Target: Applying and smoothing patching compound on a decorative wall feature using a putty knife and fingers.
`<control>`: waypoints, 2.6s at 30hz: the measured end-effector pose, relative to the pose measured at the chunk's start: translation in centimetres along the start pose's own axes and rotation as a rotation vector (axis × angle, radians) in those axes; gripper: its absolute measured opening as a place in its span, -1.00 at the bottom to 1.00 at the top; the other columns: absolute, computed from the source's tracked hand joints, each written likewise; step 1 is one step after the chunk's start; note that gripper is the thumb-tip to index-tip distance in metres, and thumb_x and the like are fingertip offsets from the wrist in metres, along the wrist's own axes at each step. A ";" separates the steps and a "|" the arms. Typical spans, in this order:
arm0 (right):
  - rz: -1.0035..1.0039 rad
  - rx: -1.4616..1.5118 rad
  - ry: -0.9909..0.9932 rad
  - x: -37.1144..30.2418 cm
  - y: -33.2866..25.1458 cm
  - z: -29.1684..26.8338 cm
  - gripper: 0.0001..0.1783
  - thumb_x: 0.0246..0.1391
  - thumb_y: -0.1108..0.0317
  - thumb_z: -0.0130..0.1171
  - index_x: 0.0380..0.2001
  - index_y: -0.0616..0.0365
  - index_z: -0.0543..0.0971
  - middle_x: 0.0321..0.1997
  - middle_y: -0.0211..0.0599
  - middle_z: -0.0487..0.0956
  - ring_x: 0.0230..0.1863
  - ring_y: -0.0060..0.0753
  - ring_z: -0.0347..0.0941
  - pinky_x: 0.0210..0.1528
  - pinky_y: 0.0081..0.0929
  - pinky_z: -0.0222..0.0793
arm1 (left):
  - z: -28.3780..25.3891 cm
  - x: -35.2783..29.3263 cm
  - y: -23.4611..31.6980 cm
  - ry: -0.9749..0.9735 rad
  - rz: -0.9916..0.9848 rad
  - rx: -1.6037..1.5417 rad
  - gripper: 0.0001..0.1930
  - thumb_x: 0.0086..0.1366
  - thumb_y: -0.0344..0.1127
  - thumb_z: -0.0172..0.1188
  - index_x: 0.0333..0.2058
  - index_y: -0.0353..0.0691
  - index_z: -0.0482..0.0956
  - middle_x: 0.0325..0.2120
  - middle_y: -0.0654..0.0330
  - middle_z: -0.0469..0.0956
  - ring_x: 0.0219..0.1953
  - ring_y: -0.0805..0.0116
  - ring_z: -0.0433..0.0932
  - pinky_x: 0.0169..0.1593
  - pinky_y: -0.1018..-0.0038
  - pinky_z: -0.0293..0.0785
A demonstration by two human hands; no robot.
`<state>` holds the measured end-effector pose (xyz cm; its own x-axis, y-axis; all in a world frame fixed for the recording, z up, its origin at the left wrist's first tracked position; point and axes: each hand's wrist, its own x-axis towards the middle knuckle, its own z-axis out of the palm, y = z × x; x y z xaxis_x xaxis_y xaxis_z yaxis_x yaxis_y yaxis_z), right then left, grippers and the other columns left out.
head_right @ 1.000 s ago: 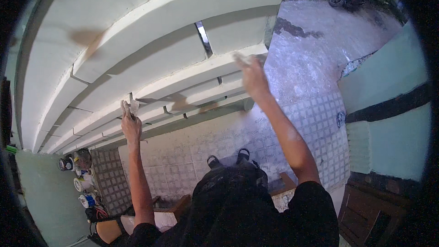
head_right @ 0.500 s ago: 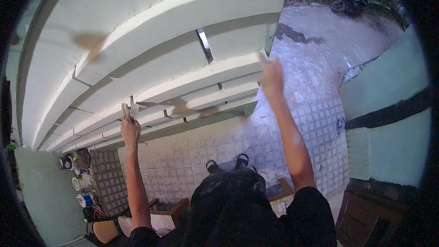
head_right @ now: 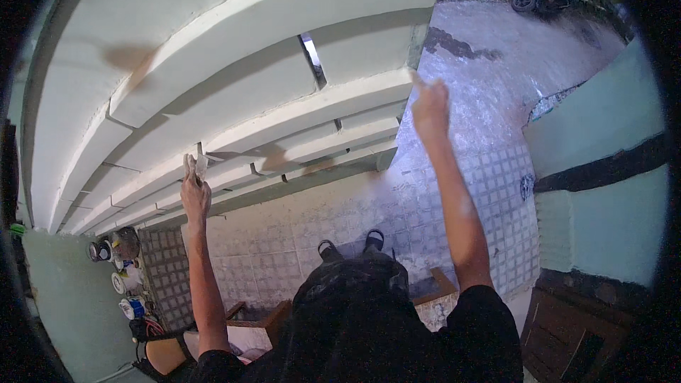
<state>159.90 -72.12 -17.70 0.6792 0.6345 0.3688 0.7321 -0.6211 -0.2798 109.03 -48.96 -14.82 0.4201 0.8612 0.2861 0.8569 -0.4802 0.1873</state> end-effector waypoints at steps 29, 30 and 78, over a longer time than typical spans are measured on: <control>0.179 0.078 -0.146 -0.5 -4.4 -2.7 -0.32 0.07 0.45 0.01 0.30 -0.29 0.41 -0.19 0.05 0.61 -0.18 0.16 0.55 -0.14 -0.04 0.50 | 3.1 -1.3 6.6 0.166 0.191 -0.237 -0.20 0.12 -0.54 0.11 0.38 0.02 0.19 0.37 0.28 0.23 -0.35 0.01 0.65 -0.37 0.26 0.60; 0.208 0.147 -0.192 -0.8 -6.6 -3.6 -0.35 0.10 0.44 -0.01 0.30 -0.26 0.41 -0.17 0.08 0.60 -0.15 0.18 0.54 -0.10 -0.02 0.48 | 2.9 -1.2 6.3 0.177 0.170 -0.224 -0.20 0.12 -0.54 0.11 0.38 0.02 0.19 0.37 0.28 0.23 -0.35 0.01 0.65 -0.37 0.26 0.60; 0.008 0.961 -0.368 -22.4 -23.3 -3.5 -0.13 0.15 0.42 0.16 0.47 0.13 0.03 -0.06 0.03 0.63 -0.10 -0.19 0.59 -0.04 -0.37 0.47 | 3.5 -9.7 14.3 -0.944 -0.573 -1.787 -0.65 0.03 -0.44 -0.04 -0.21 -0.35 0.60 -0.19 0.13 0.59 -0.19 0.29 0.49 -0.04 0.44 0.40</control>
<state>127.41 -73.51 -16.32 0.5393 0.8343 0.1148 0.3500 -0.0980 -0.9316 118.23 -63.59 -18.25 0.7571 0.4624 -0.4616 0.0036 0.7035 0.7106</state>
